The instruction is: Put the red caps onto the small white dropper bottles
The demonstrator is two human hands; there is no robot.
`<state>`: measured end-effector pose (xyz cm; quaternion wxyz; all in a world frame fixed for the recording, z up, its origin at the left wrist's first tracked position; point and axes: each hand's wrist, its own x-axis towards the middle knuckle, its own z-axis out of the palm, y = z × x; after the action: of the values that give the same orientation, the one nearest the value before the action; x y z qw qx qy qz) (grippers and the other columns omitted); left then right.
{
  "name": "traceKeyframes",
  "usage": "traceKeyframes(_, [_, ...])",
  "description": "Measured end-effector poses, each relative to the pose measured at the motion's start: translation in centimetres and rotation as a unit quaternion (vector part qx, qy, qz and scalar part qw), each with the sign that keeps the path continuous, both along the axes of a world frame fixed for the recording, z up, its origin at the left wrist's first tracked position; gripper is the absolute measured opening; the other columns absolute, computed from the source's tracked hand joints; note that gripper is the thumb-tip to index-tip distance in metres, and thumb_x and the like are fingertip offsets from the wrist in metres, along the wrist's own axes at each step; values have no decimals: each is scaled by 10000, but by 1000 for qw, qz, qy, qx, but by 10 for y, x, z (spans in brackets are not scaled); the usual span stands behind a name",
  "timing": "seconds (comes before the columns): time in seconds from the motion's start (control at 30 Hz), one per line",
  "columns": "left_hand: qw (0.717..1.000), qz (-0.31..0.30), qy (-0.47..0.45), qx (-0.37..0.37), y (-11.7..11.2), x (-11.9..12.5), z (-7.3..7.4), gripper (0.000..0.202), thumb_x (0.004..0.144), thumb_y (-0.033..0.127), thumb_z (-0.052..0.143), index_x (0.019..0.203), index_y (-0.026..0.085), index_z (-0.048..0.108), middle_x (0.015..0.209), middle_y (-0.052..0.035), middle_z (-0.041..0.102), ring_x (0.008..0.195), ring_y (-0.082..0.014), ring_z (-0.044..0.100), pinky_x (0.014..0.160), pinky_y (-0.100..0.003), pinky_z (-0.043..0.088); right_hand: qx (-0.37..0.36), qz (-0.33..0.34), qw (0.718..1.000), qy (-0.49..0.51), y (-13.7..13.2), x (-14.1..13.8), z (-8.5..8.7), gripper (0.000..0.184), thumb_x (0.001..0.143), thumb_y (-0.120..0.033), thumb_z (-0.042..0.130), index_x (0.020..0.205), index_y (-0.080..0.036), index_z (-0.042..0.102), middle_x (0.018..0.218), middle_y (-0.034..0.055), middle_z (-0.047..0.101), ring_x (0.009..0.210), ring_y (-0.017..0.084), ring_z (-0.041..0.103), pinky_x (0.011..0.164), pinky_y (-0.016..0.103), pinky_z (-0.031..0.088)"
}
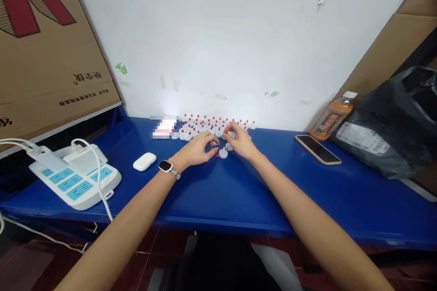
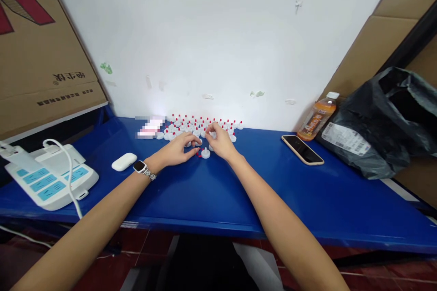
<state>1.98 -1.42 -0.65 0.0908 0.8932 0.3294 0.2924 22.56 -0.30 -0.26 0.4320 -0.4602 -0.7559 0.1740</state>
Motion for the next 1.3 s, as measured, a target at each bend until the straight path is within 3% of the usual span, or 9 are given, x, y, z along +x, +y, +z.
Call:
traceKeyframes(0.17, [999, 17, 26, 37, -5, 19, 0, 164, 931, 355, 597, 907, 199, 640, 913, -58, 630, 885, -229, 580, 821, -384, 491, -8, 19, 997, -80, 14, -9, 3, 327, 1015, -339, 328, 1146, -202, 595, 1082, 70, 685, 991, 207, 602, 912, 353, 422])
traceKeyframes(0.27, [998, 14, 41, 37, -5, 26, -3, 118, 930, 263, 585, 846, 198, 636, 919, -65, 647, 912, -234, 579, 836, -385, 488, 18, -21, 986, -164, 19, -13, 0, 432, 1052, -409, 267, 1179, -245, 646, 1159, 87, 647, 1132, 261, 529, 998, 446, 352])
traceKeyframes(0.37, [1000, -10, 15, 9, -6, 25, -3, 129, 938, 239, 565, 844, 203, 645, 890, -55, 656, 900, -219, 585, 831, -369, 490, 41, -64, 973, -220, 21, -12, -3, 491, 1052, -471, 260, 1164, -271, 694, 1174, 115, 577, 1150, 294, 468, 999, 500, 331])
traceKeyframes(0.5, [998, -12, -46, -40, -2, 12, 6, 170, 952, 317, 553, 904, 207, 674, 852, -35, 671, 821, -190, 595, 769, -334, 486, 44, -84, 964, -250, 21, -7, -7, 495, 1044, -504, 281, 1206, -316, 709, 1156, 124, 524, 1128, 305, 440, 981, 524, 333])
traceKeyframes(0.7, [992, 76, -68, -67, 17, -25, 10, 210, 914, 369, 581, 905, 189, 689, 825, -31, 690, 738, -172, 591, 699, -310, 469, 47, -100, 951, -288, 25, -6, -18, 457, 1039, -482, 315, 1336, -369, 643, 1174, 141, 506, 1175, 345, 416, 981, 562, 320])
traceKeyframes(0.83, [990, 89, -52, -98, 27, -35, 1, 208, 898, 364, 582, 887, 183, 683, 793, -37, 690, 716, -173, 602, 678, -310, 472, 59, -120, 958, -254, 22, -3, -16, 466, 1023, -510, 352, 1368, -337, 613, 1180, 140, 527, 1156, 336, 443, 984, 536, 333])
traceKeyframes(0.97, [987, 87, -66, -119, 28, -32, -4, 216, 892, 370, 586, 882, 176, 680, 776, -42, 696, 704, -171, 616, 671, -305, 477, 69, -130, 965, -217, 6, 7, -5, 378, 971, -449, 484, 1244, -258, 662, 1141, 130, 584, 1110, 319, 487, 967, 483, 349])
traceKeyframes(1.13, [986, 64, -55, -146, 23, -29, -1, 243, 882, 392, 593, 863, 167, 681, 733, -39, 687, 666, -167, 607, 635, -291, 468, 6, -91, 974, -209, -13, 13, 5, 209, 879, -316, 585, 1038, -227, 687, 873, 46, 680, 936, 250, 584, 888, 392, 350])
traceKeyframes(1.3, [986, 82, -25, -145, 24, -26, -4, 230, 908, 363, 563, 911, 168, 684, 792, -53, 707, 724, -181, 633, 672, -292, 471, -29, -61, 977, -200, -13, 16, 4, 265, 810, -161, 576, 1058, -215, 655, 780, -13, 721, 805, 189, 638, 805, 317, 362])
